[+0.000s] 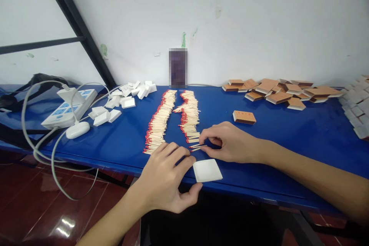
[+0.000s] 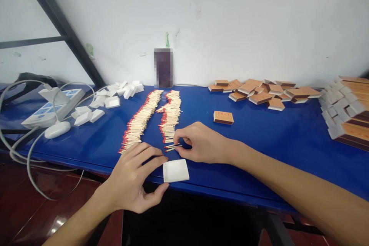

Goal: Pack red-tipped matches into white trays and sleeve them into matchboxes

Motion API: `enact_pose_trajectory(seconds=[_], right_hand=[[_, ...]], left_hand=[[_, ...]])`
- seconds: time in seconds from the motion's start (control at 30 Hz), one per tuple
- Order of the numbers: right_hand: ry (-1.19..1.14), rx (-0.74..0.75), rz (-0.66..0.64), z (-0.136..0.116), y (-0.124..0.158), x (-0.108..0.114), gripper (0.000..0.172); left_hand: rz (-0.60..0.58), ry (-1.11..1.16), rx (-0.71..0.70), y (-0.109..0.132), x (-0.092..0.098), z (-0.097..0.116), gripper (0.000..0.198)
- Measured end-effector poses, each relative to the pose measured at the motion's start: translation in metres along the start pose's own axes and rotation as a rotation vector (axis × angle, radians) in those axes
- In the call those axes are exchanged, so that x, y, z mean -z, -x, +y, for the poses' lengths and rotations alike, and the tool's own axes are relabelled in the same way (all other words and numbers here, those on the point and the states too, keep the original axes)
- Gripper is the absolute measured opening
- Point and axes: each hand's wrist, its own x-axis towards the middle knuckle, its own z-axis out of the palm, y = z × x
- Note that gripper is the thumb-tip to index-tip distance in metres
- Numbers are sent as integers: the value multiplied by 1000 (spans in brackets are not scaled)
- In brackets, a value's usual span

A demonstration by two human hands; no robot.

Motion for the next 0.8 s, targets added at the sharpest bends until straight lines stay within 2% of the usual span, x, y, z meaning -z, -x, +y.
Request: enact_pose_trajectory(seconds=[0.27,0.5,0.8], right_hand=[[-41,96,76,2,-2,-6,10],[-95,103,50,6,-3,-6,15],[-33,59,82,6,-4,-9,11]], left_hand=[[10,-20,27,-1,-2,0,31],[22,-23,19,0,-3,-1,33],[26,-42,36,-1,-2,1,32]])
